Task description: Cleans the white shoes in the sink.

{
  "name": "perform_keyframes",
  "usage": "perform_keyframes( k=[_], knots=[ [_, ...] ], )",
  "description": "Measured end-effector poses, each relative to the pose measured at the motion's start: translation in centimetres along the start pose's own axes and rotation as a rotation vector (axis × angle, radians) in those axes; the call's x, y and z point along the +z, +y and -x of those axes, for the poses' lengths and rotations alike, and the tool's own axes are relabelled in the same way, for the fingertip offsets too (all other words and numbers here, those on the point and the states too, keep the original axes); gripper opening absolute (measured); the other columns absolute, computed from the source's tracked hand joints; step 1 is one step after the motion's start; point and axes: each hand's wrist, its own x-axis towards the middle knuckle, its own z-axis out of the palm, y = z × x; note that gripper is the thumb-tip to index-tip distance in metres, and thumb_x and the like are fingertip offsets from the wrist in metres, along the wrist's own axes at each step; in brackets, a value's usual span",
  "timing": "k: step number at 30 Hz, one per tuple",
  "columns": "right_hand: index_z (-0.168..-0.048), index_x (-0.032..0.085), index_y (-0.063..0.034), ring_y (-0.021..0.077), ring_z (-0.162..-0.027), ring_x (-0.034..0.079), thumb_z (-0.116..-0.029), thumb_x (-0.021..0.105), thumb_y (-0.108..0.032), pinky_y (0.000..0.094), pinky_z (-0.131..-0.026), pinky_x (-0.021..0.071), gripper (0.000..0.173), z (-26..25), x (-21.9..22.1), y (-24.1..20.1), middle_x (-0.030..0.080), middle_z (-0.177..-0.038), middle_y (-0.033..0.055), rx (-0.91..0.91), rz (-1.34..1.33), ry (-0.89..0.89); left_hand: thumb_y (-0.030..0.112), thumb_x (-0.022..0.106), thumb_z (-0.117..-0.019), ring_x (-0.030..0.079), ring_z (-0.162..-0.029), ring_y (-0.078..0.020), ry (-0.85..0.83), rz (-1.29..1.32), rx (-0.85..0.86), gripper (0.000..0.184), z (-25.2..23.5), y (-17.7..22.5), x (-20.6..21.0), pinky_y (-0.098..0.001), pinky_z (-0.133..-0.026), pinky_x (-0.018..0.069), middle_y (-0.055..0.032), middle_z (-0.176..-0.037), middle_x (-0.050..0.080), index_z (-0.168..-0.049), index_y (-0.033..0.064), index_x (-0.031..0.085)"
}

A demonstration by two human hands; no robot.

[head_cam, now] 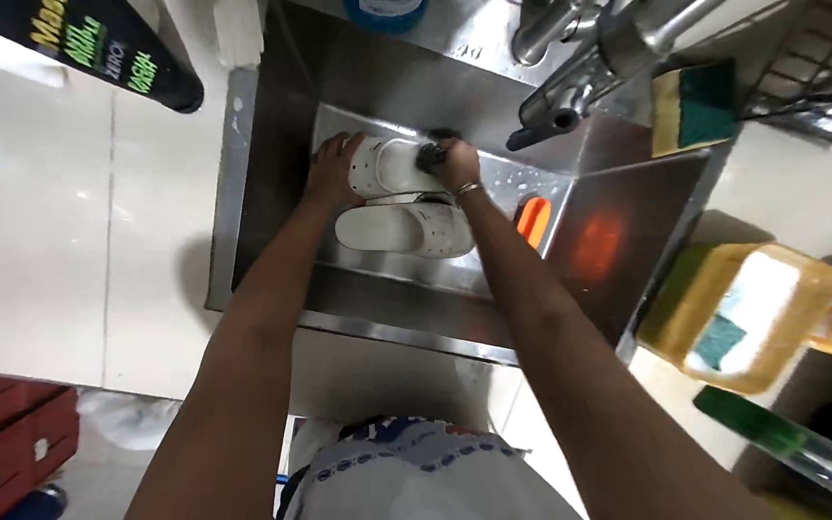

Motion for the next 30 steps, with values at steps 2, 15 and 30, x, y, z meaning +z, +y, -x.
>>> perform_keyframes(
  k=[2, 15, 30],
  knots=[
    [-0.125, 0.069, 0.0013, 0.0412, -0.122, 0.064, -0.0911, 0.074, -0.024, 0.0580, -0.105, 0.0487, 0.043, 1.2, 2.4, -3.2, 0.068, -0.127, 0.0251, 0.137, -0.180, 0.164, 0.028, 0.102, -0.0543, 0.033, -0.149, -0.0437, 0.000, 0.021, 0.000, 0.128, 0.2, 0.3, -0.1, -0.0646, -0.115, 0.0350, -0.0176, -0.164, 0.033, -0.162, 0.0255, 0.032],
    [-0.110, 0.076, -0.0050, 0.0393, -0.114, 0.067, -0.0935, 0.070, -0.025, 0.0610, -0.096, 0.0516, 0.026, 0.7, 4.0, -9.1, 0.073, -0.116, 0.0204, 0.356, -0.414, 0.200, 0.025, 0.101, -0.0508, 0.038, -0.147, -0.0423, 0.041, 0.044, 0.037, 0.128, 0.4, -0.2, -0.3, -0.0637, -0.112, 0.0396, -0.0179, -0.162, 0.037, -0.160, 0.0257, 0.036],
    [-0.122, 0.070, -0.0030, 0.0435, -0.122, 0.063, -0.0922, 0.072, -0.027, 0.0659, -0.100, 0.0494, 0.038, 3.8, 1.9, -3.2, 0.068, -0.127, 0.0246, 0.343, -0.080, 0.128, 0.028, 0.099, -0.0553, 0.032, -0.151, -0.0398, -0.014, -0.016, -0.033, 0.128, 0.9, 0.7, -0.3, -0.0634, -0.115, 0.0333, -0.0131, -0.167, 0.029, -0.162, 0.0338, 0.029]
  ],
)
